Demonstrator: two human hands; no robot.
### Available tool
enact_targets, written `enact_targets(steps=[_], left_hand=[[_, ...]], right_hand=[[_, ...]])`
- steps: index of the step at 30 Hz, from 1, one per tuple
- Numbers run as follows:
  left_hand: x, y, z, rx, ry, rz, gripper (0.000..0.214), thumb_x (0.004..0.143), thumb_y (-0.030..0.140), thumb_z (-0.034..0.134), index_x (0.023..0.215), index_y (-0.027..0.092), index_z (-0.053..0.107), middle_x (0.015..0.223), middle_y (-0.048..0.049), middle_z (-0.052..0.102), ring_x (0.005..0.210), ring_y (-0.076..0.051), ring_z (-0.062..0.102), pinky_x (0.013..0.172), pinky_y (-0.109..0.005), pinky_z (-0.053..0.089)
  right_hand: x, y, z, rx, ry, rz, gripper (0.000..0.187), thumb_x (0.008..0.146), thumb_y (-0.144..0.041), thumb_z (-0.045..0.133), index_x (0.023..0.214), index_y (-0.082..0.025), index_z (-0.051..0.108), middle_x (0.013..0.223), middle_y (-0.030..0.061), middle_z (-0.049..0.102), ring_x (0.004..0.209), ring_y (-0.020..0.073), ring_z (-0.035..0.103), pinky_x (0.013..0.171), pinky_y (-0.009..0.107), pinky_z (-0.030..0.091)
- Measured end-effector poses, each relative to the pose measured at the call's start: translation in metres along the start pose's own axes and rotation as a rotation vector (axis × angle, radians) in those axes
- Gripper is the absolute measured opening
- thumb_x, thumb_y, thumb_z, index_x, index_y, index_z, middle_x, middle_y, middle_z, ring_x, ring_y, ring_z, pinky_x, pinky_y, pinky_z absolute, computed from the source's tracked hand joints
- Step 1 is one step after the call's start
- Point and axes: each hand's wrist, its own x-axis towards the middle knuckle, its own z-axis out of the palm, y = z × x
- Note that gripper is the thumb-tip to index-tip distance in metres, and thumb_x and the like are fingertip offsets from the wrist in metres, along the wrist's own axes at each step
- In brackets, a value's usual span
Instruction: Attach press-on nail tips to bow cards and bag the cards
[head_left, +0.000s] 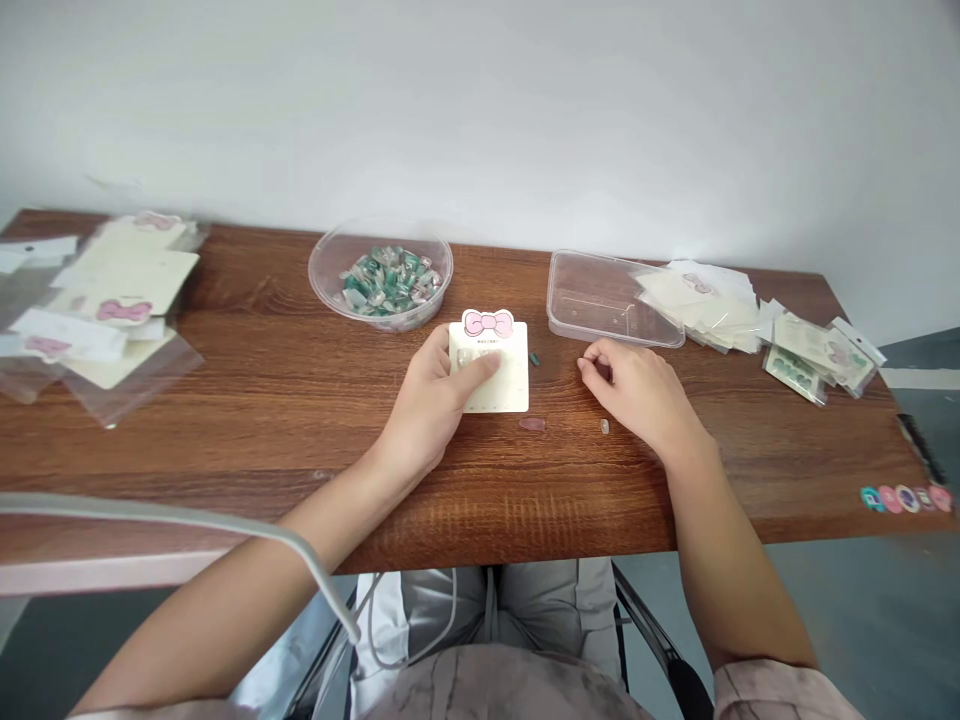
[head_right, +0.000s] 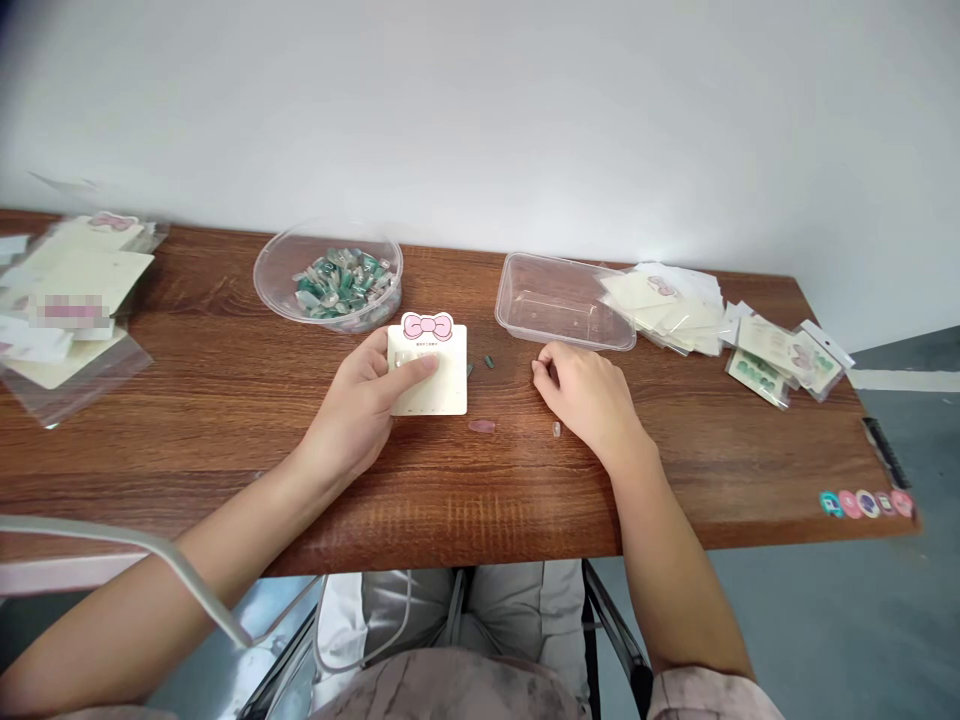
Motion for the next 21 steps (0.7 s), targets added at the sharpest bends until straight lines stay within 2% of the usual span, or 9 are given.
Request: enact_targets(steps=[13,21], left_hand=[[-0.002,0.003,0.001,0.001,-0.009,-0.001,0.043,0.077,0.032,0.083,0.112,0.018,0.064,0.119,-0.0089,0.076,0.11,-0.028,0.07,0.094,-0.04,0.055],[-0.003,0.005,0.002,0.008,-0.014,-0.006,0.043,0.077,0.032,0.083,0.113,0.018,0.064,0.118,-0.0095,0.076,0.109,-0.028,0.07,0.094,-0.04,0.055]], right_hand=[[0.002,0.016,0.003,0.051,0.1,0.017,0.014,0.1,-0.029,0.054,0.096,-0.026,0.068,0.08,0.0028,0.074,0.072,0.0234,0.066,0.065,0.033,0.038],[0.0,0.019,-0.003,0.085,0.068,0.034,0.018,0.101,-0.029,0.052,0.097,-0.026,0.069,0.087,0.0043,0.077,0.079,0.0242,0.069,0.069,0.033,0.041]])
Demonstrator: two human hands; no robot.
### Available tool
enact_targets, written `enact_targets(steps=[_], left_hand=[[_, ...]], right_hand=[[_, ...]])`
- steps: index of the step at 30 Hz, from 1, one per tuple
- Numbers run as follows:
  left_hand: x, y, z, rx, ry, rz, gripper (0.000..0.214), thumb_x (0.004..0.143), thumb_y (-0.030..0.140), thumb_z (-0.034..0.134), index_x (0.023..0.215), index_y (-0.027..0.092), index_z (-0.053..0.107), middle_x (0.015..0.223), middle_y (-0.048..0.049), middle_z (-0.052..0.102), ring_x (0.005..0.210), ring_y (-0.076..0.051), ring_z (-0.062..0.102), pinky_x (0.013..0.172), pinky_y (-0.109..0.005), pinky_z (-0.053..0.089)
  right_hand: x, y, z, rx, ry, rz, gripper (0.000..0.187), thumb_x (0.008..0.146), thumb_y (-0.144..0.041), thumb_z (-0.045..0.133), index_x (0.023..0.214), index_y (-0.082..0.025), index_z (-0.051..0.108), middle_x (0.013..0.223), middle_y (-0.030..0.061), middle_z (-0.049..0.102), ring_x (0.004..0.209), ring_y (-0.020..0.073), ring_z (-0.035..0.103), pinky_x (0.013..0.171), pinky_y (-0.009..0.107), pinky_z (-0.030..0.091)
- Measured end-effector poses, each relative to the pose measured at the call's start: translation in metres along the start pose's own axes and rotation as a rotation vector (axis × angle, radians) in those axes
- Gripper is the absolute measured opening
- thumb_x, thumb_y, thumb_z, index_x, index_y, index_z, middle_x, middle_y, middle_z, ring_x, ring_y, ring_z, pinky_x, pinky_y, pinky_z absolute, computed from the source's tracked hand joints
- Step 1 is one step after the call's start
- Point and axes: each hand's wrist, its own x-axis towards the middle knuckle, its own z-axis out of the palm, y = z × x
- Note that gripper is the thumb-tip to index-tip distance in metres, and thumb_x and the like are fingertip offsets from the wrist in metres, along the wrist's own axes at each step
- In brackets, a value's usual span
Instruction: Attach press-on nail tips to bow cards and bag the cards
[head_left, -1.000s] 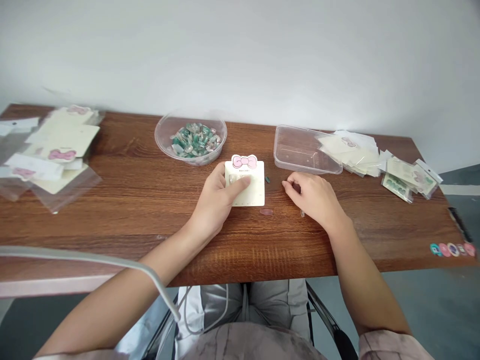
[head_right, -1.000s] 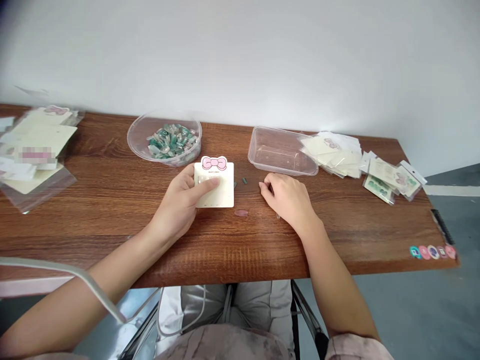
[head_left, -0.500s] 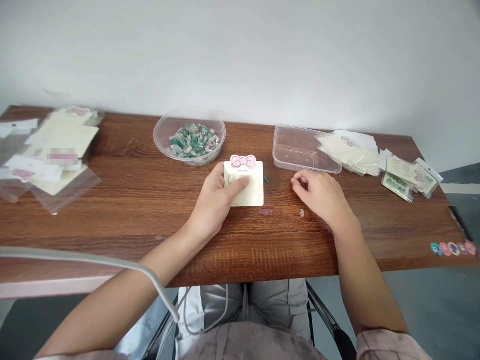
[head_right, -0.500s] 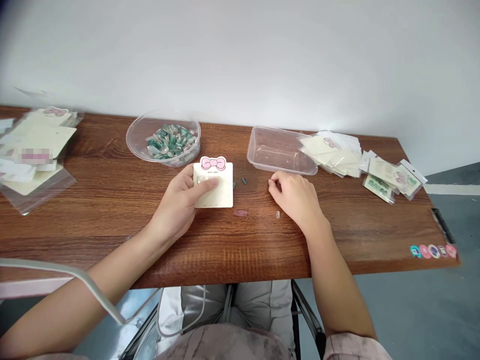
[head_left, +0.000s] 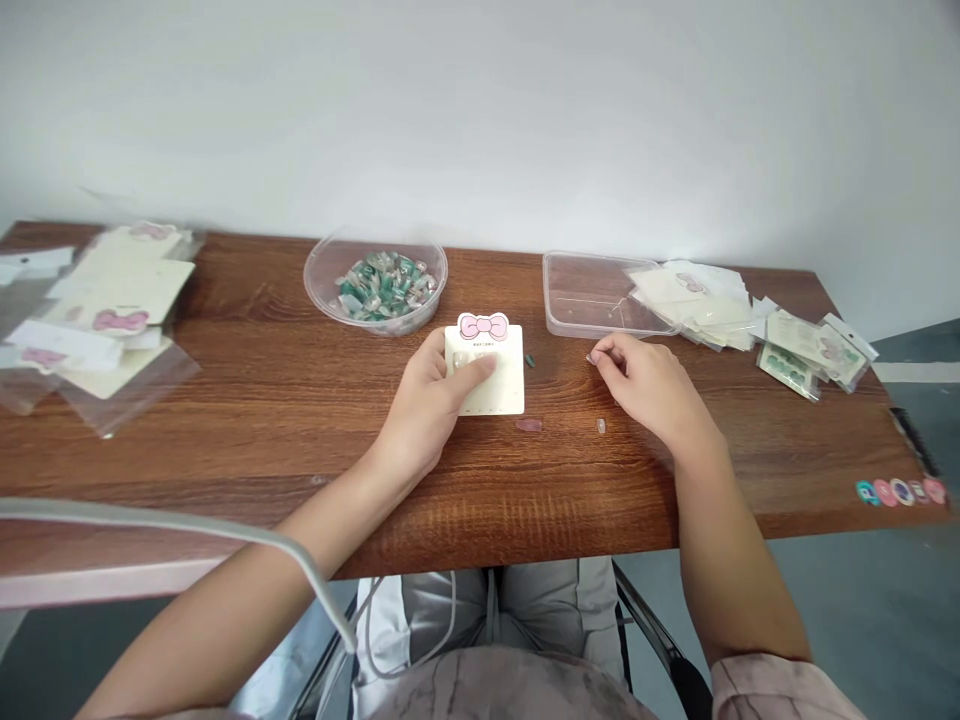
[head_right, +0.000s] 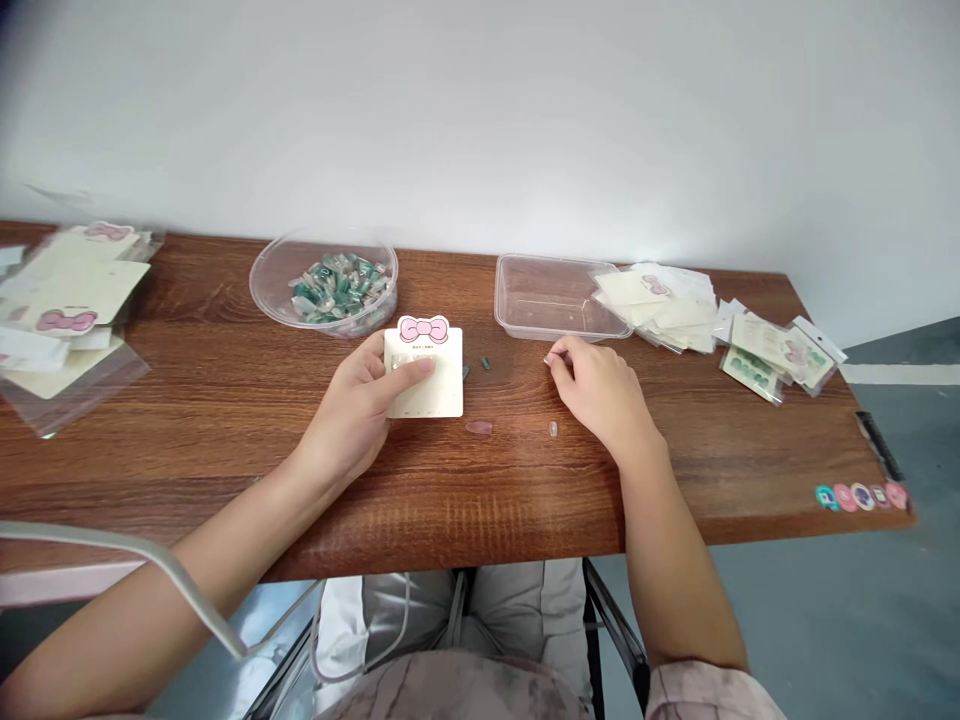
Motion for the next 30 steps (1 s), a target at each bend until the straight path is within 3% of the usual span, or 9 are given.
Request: enact_targets(steps=[4,8,12,17,25,30], left_hand=[[0.001,-0.001,0.0,-0.01,0.0,-0.012,0.044,0.076,0.031,0.083,0.113,0.017,0.063,0.119,-0.0098,0.076,0.106,-0.027,0.071,0.093,-0.039,0.055],[0.001,-0.001,0.0,-0.002,-0.005,-0.016,0.043,0.077,0.032,0.083,0.113,0.018,0.063,0.118,-0.0085,0.076,0.106,-0.026,0.07,0.091,-0.038,0.054],[0.0,-0.001,0.0,-0.004,-0.014,-0.015,0.042,0.077,0.032,0.083,0.112,0.018,0.063,0.115,-0.0077,0.076,0.102,-0.025,0.07,0.088,-0.036,0.054],[0.0,0.0,0.0,0.005,-0.017,-0.006,0.041,0.077,0.034,0.083,0.109,0.018,0.063,0.111,-0.0074,0.076,0.098,-0.025,0.07,0.085,-0.036,0.054],[0.002,-0.001,0.0,-0.021,-0.013,-0.029,0.044,0.076,0.031,0.083,0.112,0.018,0.063,0.117,-0.0077,0.076,0.103,-0.025,0.07,0.087,-0.035,0.053],[0.001,0.0,0.001,-0.022,0.03,-0.072,0.032,0.079,0.032,0.078,0.105,0.019,0.065,0.109,-0.0058,0.076,0.099,-0.024,0.069,0.084,-0.033,0.052]], right_hand=[[-0.002,-0.002,-0.006,0.035,-0.068,-0.001,0.025,0.102,-0.035,0.053,0.089,-0.025,0.071,0.086,0.0039,0.078,0.076,0.0233,0.068,0.069,0.034,0.041],[-0.002,-0.003,-0.011,0.133,-0.137,-0.072,0.019,0.099,-0.033,0.057,0.088,-0.025,0.071,0.086,0.0011,0.078,0.074,0.0207,0.067,0.069,0.034,0.042],[-0.001,0.003,-0.014,0.149,-0.106,-0.082,0.01,0.095,-0.029,0.063,0.093,-0.025,0.071,0.084,-0.0003,0.076,0.074,0.0192,0.066,0.069,0.033,0.044],[0.001,0.009,-0.013,0.088,-0.095,-0.108,0.016,0.093,-0.035,0.066,0.101,-0.025,0.075,0.081,0.0004,0.075,0.073,0.0201,0.067,0.068,0.034,0.046],[0.002,0.001,-0.007,0.0,-0.085,-0.132,0.008,0.093,-0.032,0.068,0.091,-0.026,0.074,0.076,-0.0024,0.074,0.069,0.0183,0.065,0.064,0.032,0.04],[0.001,-0.002,-0.003,-0.096,-0.029,-0.203,0.008,0.093,-0.029,0.066,0.09,-0.026,0.074,0.074,-0.0021,0.073,0.069,0.0189,0.065,0.062,0.031,0.037]])
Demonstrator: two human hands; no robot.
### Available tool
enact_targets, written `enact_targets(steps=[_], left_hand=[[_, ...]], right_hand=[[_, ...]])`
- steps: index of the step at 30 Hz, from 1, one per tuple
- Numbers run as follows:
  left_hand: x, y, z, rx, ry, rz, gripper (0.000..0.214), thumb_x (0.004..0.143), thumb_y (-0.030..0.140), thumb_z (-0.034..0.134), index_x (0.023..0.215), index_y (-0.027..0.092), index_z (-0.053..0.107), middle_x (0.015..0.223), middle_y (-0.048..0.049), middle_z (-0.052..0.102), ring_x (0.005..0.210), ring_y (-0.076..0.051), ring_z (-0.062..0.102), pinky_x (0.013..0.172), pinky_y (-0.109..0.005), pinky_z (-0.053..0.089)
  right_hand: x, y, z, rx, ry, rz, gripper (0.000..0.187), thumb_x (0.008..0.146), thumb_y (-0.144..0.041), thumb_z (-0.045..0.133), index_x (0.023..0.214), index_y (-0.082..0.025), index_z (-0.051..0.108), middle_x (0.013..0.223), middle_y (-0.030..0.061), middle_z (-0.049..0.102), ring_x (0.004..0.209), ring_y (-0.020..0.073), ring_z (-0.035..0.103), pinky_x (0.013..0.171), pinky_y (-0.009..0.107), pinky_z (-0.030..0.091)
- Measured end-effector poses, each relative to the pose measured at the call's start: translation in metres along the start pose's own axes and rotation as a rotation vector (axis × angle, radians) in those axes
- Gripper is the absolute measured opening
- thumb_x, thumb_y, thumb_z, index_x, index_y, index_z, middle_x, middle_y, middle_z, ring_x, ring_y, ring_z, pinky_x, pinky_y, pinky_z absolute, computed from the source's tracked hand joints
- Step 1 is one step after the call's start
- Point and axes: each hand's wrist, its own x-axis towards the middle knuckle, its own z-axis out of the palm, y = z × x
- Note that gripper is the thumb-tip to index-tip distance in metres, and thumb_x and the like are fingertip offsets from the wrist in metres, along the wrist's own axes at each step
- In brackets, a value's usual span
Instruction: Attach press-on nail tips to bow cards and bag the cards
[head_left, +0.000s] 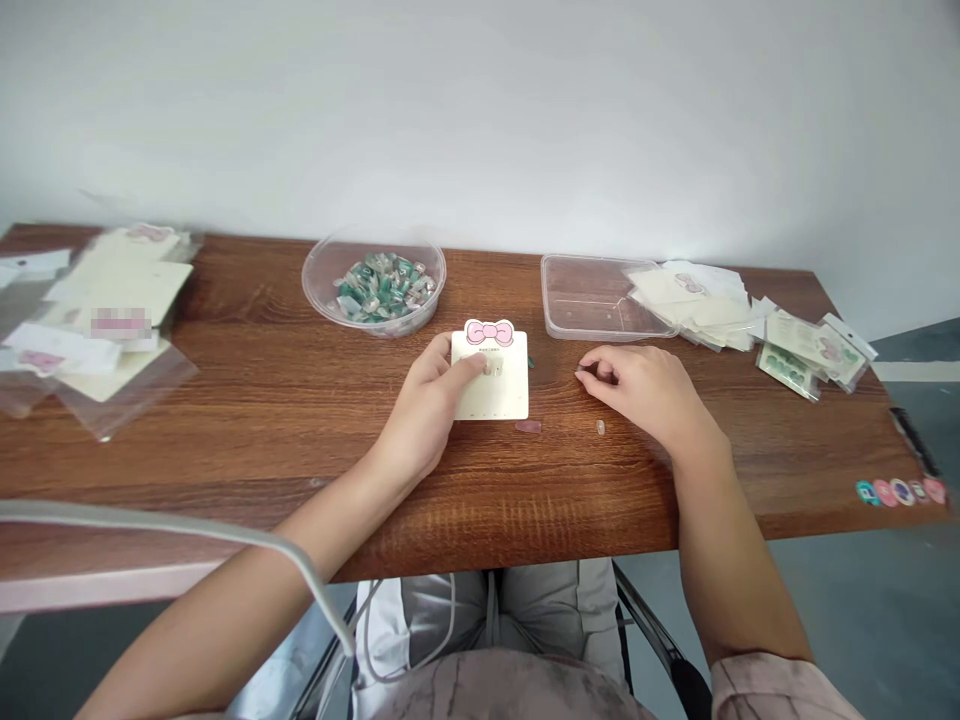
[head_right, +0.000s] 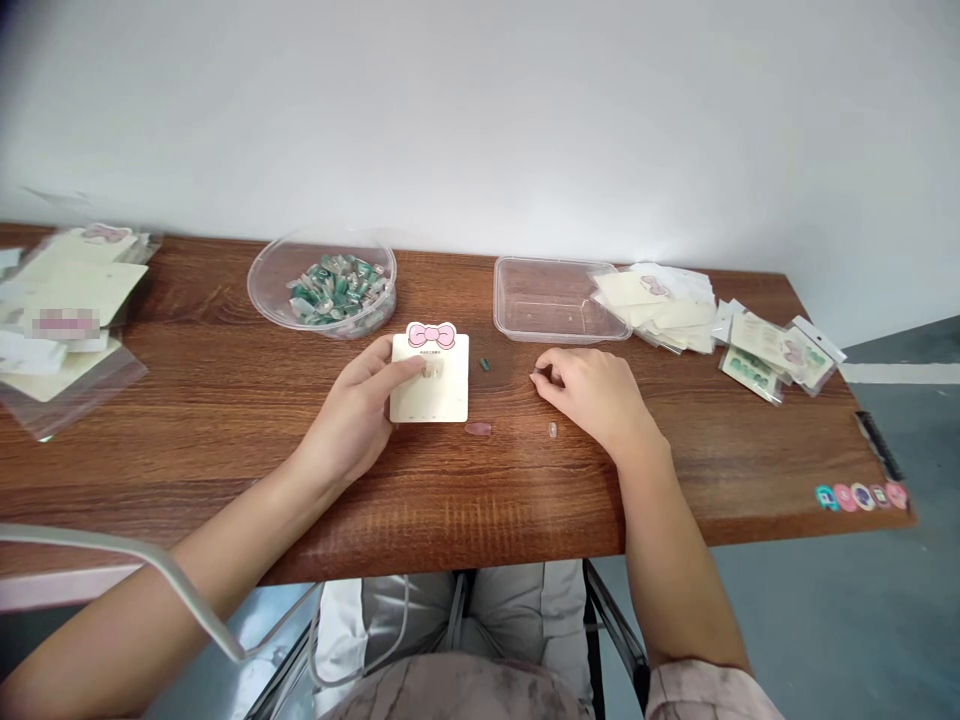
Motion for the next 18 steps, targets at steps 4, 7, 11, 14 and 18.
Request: enact_targets(steps=[4,7,11,14,18], left_hand=[[-0.001,0.0,0.0,-0.014,-0.001,-0.021,0.028,0.08,0.033,0.076,0.102,0.02,0.064,0.102,-0.0046,0.076,0.093,-0.024,0.069,0.081,-0.034,0.053],[-0.001,0.0,0.001,-0.009,-0.004,-0.029,0.027,0.08,0.032,0.075,0.101,0.02,0.064,0.1,-0.0042,0.075,0.091,-0.023,0.068,0.081,-0.035,0.053],[0.0,-0.003,0.001,-0.009,-0.031,-0.045,0.03,0.079,0.03,0.075,0.103,0.02,0.063,0.1,-0.0037,0.075,0.092,-0.023,0.069,0.083,-0.035,0.053],[0.0,-0.008,0.0,0.03,-0.066,-0.041,0.03,0.08,0.03,0.075,0.105,0.02,0.063,0.099,-0.0033,0.075,0.089,-0.023,0.068,0.081,-0.035,0.051],[-0.001,-0.012,0.0,0.108,-0.12,-0.01,0.03,0.084,0.033,0.073,0.11,0.02,0.064,0.101,-0.0037,0.073,0.092,-0.023,0.066,0.083,-0.034,0.049]], right_hand=[[-0.001,-0.004,0.004,-0.054,0.021,-0.066,0.011,0.095,-0.028,0.064,0.092,-0.025,0.075,0.073,-0.0009,0.072,0.068,0.0193,0.065,0.061,0.031,0.037],[-0.004,-0.006,0.004,-0.003,0.087,-0.126,0.013,0.096,-0.027,0.063,0.092,-0.024,0.075,0.071,-0.0009,0.069,0.067,0.0182,0.064,0.063,0.031,0.04],[-0.009,-0.012,0.001,0.064,0.248,-0.237,0.018,0.099,-0.026,0.058,0.095,-0.022,0.075,0.072,0.0003,0.07,0.068,0.017,0.065,0.065,0.03,0.045],[-0.012,-0.022,0.0,0.035,0.306,-0.33,0.021,0.101,-0.023,0.055,0.095,-0.022,0.075,0.071,0.0004,0.071,0.066,0.0163,0.064,0.065,0.03,0.046],[-0.014,-0.036,0.002,-0.022,0.317,-0.424,0.026,0.103,-0.022,0.051,0.092,-0.022,0.074,0.07,0.0001,0.072,0.064,0.0158,0.062,0.065,0.031,0.046]])
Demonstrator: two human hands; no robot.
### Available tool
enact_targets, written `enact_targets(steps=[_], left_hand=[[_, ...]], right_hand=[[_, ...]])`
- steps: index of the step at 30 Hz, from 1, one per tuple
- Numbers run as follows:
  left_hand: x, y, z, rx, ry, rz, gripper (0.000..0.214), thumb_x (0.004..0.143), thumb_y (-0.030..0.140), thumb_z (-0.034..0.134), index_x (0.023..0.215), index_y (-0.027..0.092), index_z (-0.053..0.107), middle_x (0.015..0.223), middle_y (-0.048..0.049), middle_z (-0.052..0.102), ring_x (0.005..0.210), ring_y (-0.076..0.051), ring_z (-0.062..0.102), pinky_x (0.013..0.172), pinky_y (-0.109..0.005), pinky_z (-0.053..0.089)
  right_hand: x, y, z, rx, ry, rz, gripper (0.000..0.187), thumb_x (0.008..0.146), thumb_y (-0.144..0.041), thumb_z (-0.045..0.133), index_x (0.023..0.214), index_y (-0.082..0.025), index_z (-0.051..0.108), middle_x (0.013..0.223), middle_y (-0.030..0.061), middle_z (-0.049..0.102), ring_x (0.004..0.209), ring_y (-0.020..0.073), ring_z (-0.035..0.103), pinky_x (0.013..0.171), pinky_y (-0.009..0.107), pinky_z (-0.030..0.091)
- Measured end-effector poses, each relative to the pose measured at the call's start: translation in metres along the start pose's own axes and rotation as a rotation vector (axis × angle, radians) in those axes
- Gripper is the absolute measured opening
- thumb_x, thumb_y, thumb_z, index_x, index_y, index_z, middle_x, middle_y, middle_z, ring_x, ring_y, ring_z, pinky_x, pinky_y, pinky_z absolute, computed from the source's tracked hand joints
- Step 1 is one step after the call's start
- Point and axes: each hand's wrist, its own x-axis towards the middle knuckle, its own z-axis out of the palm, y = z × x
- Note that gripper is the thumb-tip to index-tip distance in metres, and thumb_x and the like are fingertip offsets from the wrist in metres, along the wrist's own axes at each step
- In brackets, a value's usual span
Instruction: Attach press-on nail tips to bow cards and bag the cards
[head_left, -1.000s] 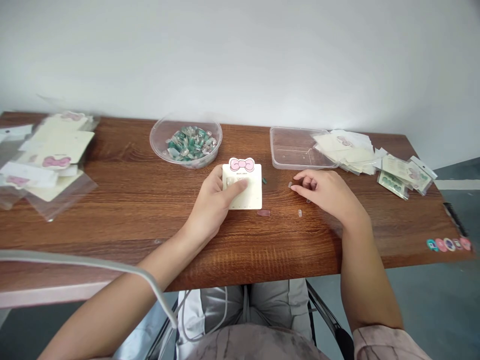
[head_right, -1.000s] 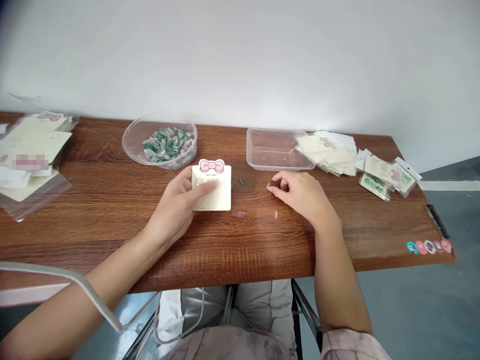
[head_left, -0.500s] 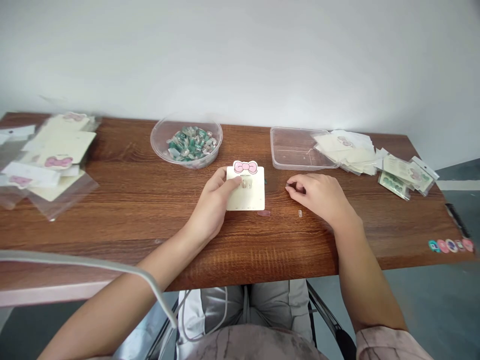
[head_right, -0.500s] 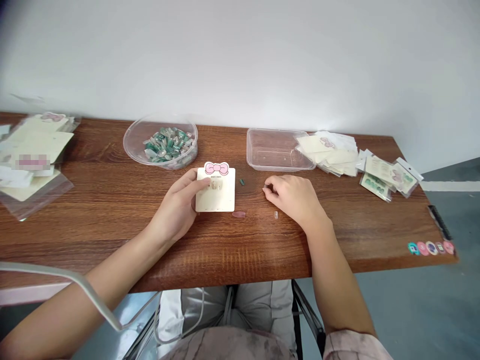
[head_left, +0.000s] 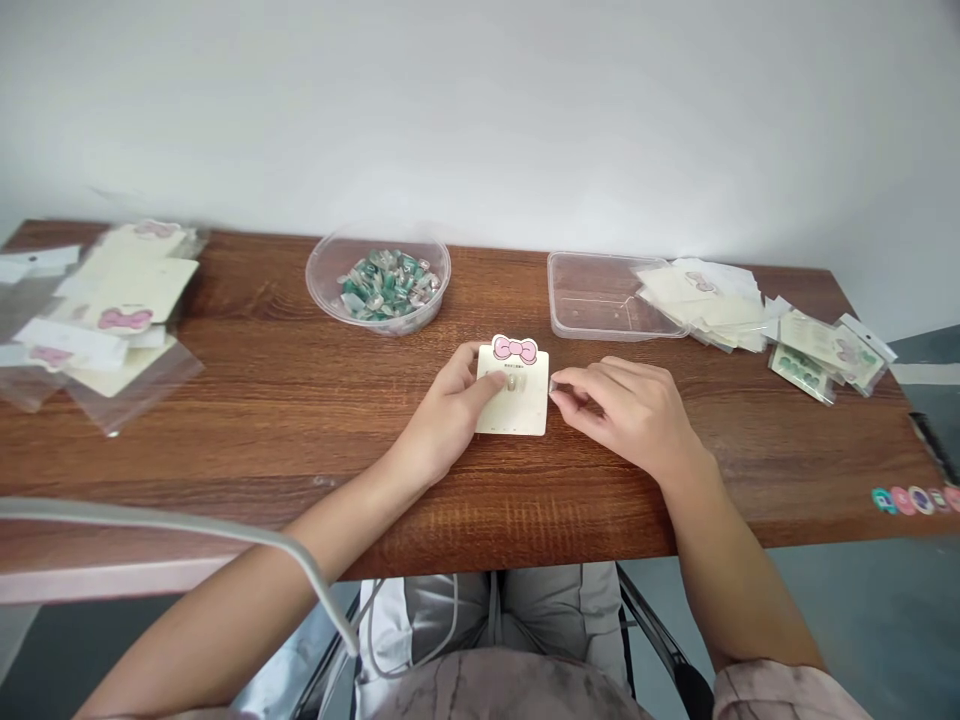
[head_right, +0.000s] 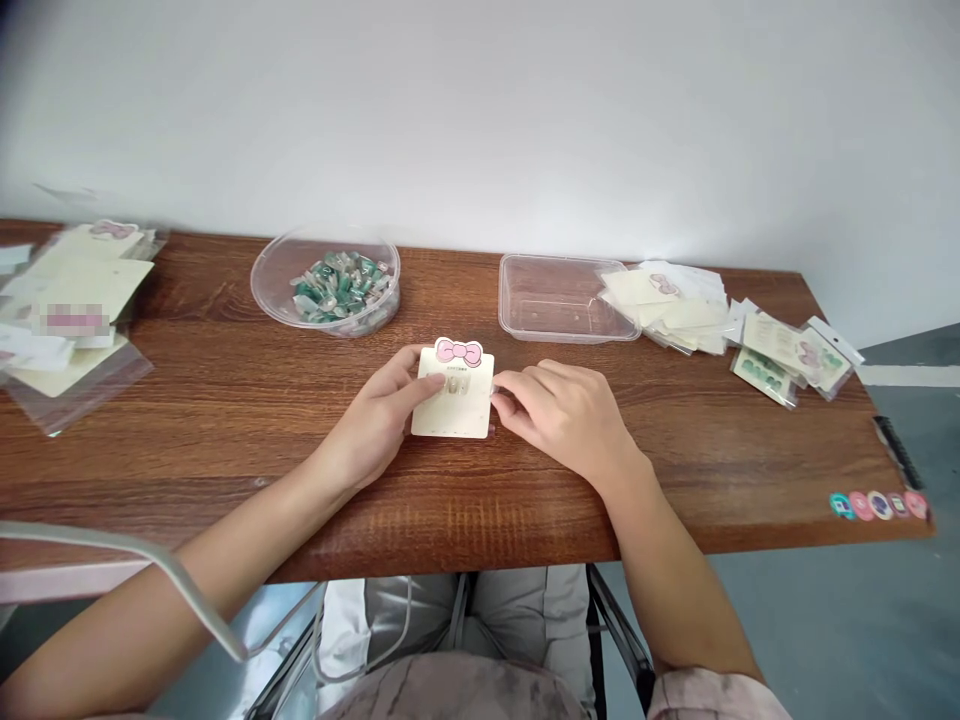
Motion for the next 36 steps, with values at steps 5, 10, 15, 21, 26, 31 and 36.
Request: enact_targets(steps=[5,10,15,21,26,31,36], left_hand=[[-0.003,-0.001,0.0,0.057,-0.04,0.023,0.029,0.087,0.036,0.073,0.109,0.02,0.063,0.102,-0.0029,0.071,0.091,-0.021,0.064,0.084,-0.034,0.049],[-0.006,0.002,0.001,0.111,-0.037,0.028,0.029,0.089,0.036,0.07,0.111,0.019,0.062,0.1,-0.0028,0.069,0.091,-0.02,0.062,0.087,-0.034,0.048],[-0.007,0.004,0.002,0.147,-0.051,0.029,0.026,0.091,0.035,0.067,0.11,0.018,0.06,0.099,-0.0024,0.067,0.093,-0.02,0.06,0.092,-0.035,0.046],[-0.007,0.005,0.002,0.166,-0.059,0.037,0.026,0.093,0.033,0.064,0.113,0.018,0.059,0.104,-0.0036,0.066,0.1,-0.022,0.06,0.092,-0.036,0.045],[-0.007,0.004,0.002,0.175,-0.061,0.049,0.025,0.093,0.032,0.063,0.113,0.017,0.059,0.102,-0.0032,0.065,0.1,-0.021,0.059,0.092,-0.035,0.045],[-0.006,0.002,0.002,0.179,-0.059,0.049,0.024,0.093,0.032,0.063,0.112,0.017,0.059,0.1,-0.003,0.066,0.098,-0.021,0.059,0.09,-0.034,0.045],[-0.006,0.003,0.003,0.167,-0.062,0.04,0.023,0.093,0.032,0.064,0.11,0.018,0.059,0.099,-0.0027,0.066,0.097,-0.021,0.06,0.088,-0.034,0.046]], right_hand=[[0.003,-0.009,0.004,-0.036,0.002,-0.064,0.03,0.105,-0.024,0.049,0.087,-0.023,0.073,0.062,-0.0011,0.066,0.06,0.0146,0.058,0.059,0.03,0.042],[0.005,-0.01,0.009,-0.066,0.119,-0.14,0.025,0.103,-0.018,0.054,0.084,-0.021,0.069,0.06,-0.0039,0.061,0.057,0.0122,0.053,0.057,0.028,0.041],[0.005,-0.009,0.012,-0.053,0.19,-0.171,0.017,0.099,-0.015,0.061,0.085,-0.017,0.069,0.061,-0.0042,0.061,0.056,0.012,0.053,0.056,0.029,0.041],[0.007,-0.01,0.012,-0.06,0.187,-0.164,0.018,0.1,-0.016,0.06,0.084,-0.019,0.068,0.061,-0.0045,0.061,0.056,0.0118,0.053,0.055,0.029,0.042],[0.006,-0.01,0.012,-0.063,0.182,-0.168,0.018,0.1,-0.016,0.061,0.084,-0.017,0.069,0.061,-0.004,0.06,0.056,0.012,0.053,0.055,0.029,0.042],[0.006,-0.01,0.012,-0.067,0.175,-0.168,0.018,0.1,-0.016,0.06,0.084,-0.018,0.069,0.061,-0.004,0.059,0.056,0.0121,0.052,0.056,0.029,0.042],[0.006,-0.01,0.013,-0.068,0.171,-0.168,0.02,0.1,-0.016,0.06,0.083,-0.018,0.069,0.059,-0.004,0.058,0.055,0.012,0.052,0.055,0.029,0.04]])
